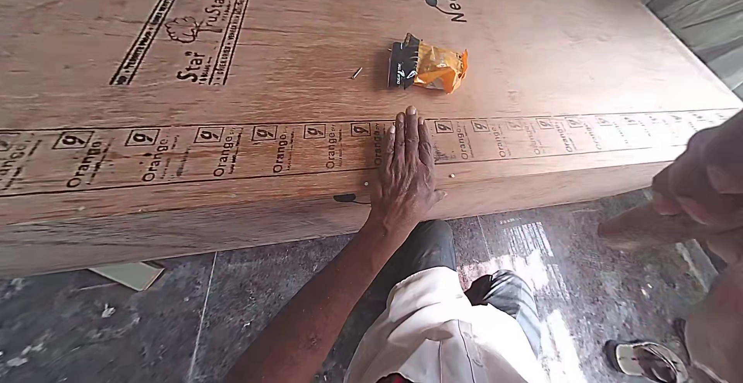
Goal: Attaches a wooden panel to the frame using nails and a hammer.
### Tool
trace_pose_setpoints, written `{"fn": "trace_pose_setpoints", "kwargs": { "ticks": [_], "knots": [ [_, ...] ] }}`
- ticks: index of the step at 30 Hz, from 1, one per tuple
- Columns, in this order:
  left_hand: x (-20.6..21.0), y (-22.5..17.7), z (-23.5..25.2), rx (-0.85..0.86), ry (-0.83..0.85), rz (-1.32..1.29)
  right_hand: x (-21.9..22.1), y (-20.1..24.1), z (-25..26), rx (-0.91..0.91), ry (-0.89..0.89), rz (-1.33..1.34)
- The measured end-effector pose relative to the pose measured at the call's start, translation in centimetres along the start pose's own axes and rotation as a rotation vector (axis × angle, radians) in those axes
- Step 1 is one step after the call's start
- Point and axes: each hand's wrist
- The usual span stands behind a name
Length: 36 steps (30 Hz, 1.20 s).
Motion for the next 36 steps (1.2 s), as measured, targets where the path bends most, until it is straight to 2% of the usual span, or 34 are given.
{"fn": "trace_pose_setpoints", "kwargs": {
  "ticks": [2,4,5,6,8,10,13,15,17,18,19,20,21,23,25,28,30,33,36],
  "knots": [
    [-0.1,0.0,0.0,-0.044,-0.079,-0.057,1.7,-3.3,-1.6,0.03,0.331,-0.273],
    [-0.2,0.0,-0.2,-0.05,-0.092,-0.081,3.7,-5.9,-2.9,0.227,0.676,-0.472],
    [-0.1,0.0,-0.3,-0.035,-0.105,-0.095,3.8,-6.3,-2.8,0.321,0.757,-0.504],
    [0.0,0.1,0.4,-0.039,-0.134,-0.097,3.5,-6.7,-2.0,0.337,0.774,-0.517],
    [0.1,0.0,-0.1,-0.045,-0.105,-0.093,2.8,-6.7,-3.4,0.393,0.696,-0.421],
    [0.0,0.0,0.2,-0.054,-0.093,-0.088,2.3,-6.3,-4.2,0.369,0.527,-0.305],
    [-0.2,-0.2,0.1,-0.026,-0.091,-0.114,1.8,-4.1,-4.2,0.145,0.278,-0.213],
    [-0.9,0.2,0.1,-0.021,-0.049,-0.22,2.3,-3.7,-3.4,0.028,0.211,-0.19],
    [-1.8,1.4,0.1,-0.026,0.004,-0.488,3.1,-4.8,-3.2,0.036,0.339,-0.339],
    [-2.2,2.1,0.1,-0.046,0.018,-0.674,3.7,-5.4,-3.1,0.105,0.495,-0.455],
    [-2.7,2.8,0.2,-0.119,0.054,-0.872,4.2,-5.8,-3.0,0.233,0.662,-0.501],
    [-3.2,3.4,0.4,-0.227,0.094,-1.005,4.7,-6.5,-3.3,0.303,0.726,-0.504],
    [-3.9,4.2,1.4,-0.346,0.11,-1.052,4.6,-7.1,-3.5,0.305,0.718,-0.498],
    [-5.6,6.5,5.0,-0.465,0.095,-0.927,4.2,-7.9,-5.1,0.309,0.62,-0.414],
    [-6.5,8.2,8.8,-0.496,0.092,-0.683,3.8,-8.8,-9.9,0.351,0.444,-0.257],
    [-5.6,9.4,14.1,-0.546,0.211,-0.449,3.1,-9.5,-18.8,0.453,0.155,-0.035],
    [-4.3,9.0,16.2,-0.534,0.274,-0.292,2.8,-9.1,-25.3,0.592,0.001,0.03],
    [-3.3,7.8,17.4,-0.613,0.27,-0.146,2.4,-8.3,-34.2,0.899,-0.104,-0.054],
    [-3.0,7.0,17.6,-0.673,0.261,-0.126,1.9,-7.7,-40.6,1.113,-0.096,-0.205]
  ]
}}
Point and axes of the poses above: each hand's wrist, its own z-axis towards the middle knuckle, its own x-axis out of the palm, y = z × x, and after that the axes turned 15 degrees about -x, right-handed
